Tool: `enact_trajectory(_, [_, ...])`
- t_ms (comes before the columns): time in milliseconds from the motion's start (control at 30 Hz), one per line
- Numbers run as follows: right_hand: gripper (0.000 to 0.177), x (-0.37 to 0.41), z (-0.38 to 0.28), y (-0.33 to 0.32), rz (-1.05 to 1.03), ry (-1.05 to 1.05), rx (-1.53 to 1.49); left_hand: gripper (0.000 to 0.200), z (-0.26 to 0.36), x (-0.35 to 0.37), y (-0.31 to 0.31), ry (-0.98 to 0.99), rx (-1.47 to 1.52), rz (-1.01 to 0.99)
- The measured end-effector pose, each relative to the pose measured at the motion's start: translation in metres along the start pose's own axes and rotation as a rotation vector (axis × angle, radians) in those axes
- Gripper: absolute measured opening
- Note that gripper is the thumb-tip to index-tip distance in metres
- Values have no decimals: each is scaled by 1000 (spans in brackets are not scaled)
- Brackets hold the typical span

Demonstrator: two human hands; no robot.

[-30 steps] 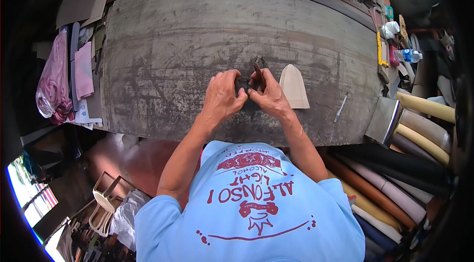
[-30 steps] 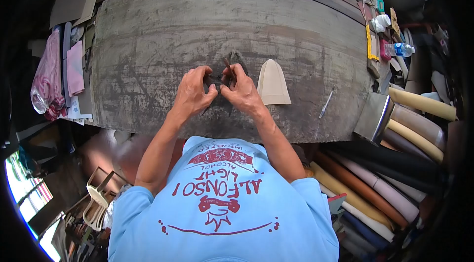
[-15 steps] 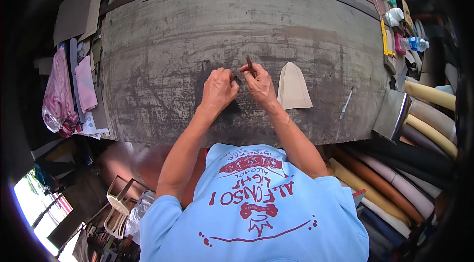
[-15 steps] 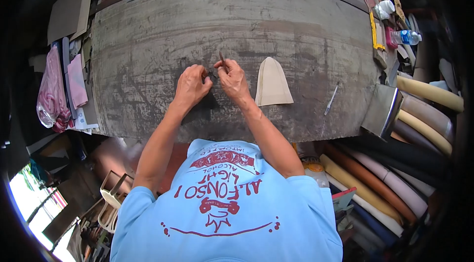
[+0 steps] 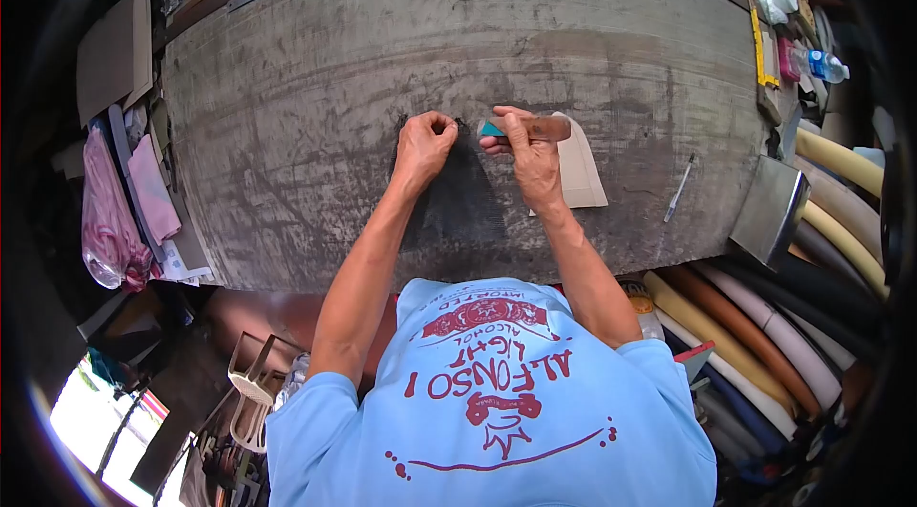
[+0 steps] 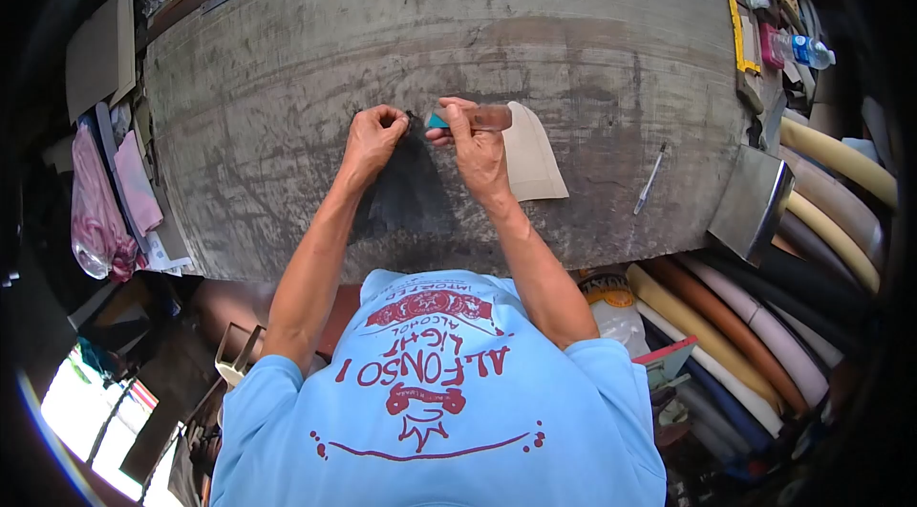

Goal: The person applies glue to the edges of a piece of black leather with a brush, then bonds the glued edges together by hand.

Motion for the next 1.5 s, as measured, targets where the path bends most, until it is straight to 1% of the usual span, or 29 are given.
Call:
enact_trajectory(100, [34, 3, 4, 15, -12, -171, 38, 24, -3, -1, -4, 6, -23, 10])
enact_trajectory(133, [32, 4, 8, 17, -25, -119, -10, 24, -3, -1, -4, 15, -44, 20])
enact_trajectory(233, [34, 1, 15, 24, -45, -147, -44, 25, -2, 3, -11, -26, -50, 68])
enact_trajectory(333, [34, -1, 24, 31, -101, -185, 151, 25, -9, 2, -16, -31, -44, 92])
enact_trajectory(433, [33, -3, 34, 36, -103, -141, 29, 25, -10, 3, -18, -76, -60, 78])
enact_trajectory(600, [29, -2, 35, 37, -123, -95, 22, 24, -21, -2, -16, -54, 7, 65])
enact_trajectory(633, [29, -1, 37, 38, -124, -95, 11, 24, -22, -3, -16, -55, 17, 58])
enact_trajectory(733, [32, 0, 37, 40, -132, -184, 77, 24, -24, -3, -16, -55, 24, 52])
enact_trajectory(833, [30, -1, 37, 40, -140, -203, 138, 24, -22, -2, -17, -62, 53, 44])
enact_trajectory(933, [30, -3, 42, 41, -128, -170, 148, 24, -10, 5, -19, -46, -43, 55])
enact_trajectory(1033, [30, -4, 45, 43, -147, -191, 202, 23, -11, 3, -20, 107, -182, 157])
enact_trajectory(1133, [29, -3, 47, 44, -108, -183, 157, 23, -9, 5, -21, 233, -256, 231])
enact_trajectory(1233, [29, 0, 40, 46, -120, -175, 254, 22, -15, 2, -22, 64, -184, 153])
enact_trajectory(1333, [29, -1, 40, 48, -111, -226, 292, 22, -4, 8, -20, 250, -344, 201])
enact_trajectory(1433, [28, -1, 44, 48, -80, -245, 265, 18, 11, 13, -19, 305, -399, 188])
enact_trajectory(1500, [28, -2, 44, 48, -107, -257, 341, 17, 16, 11, -19, 300, -446, 152])
Point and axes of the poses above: each hand's wrist, its own x-axis away from the middle knuckle, its own y-axis out of the palm, z = x × y, the point moved 8 cm from there along -x, towards the middle knuckle, and after that the axes turned 5 degrees about -y, right-handed, at the moved point
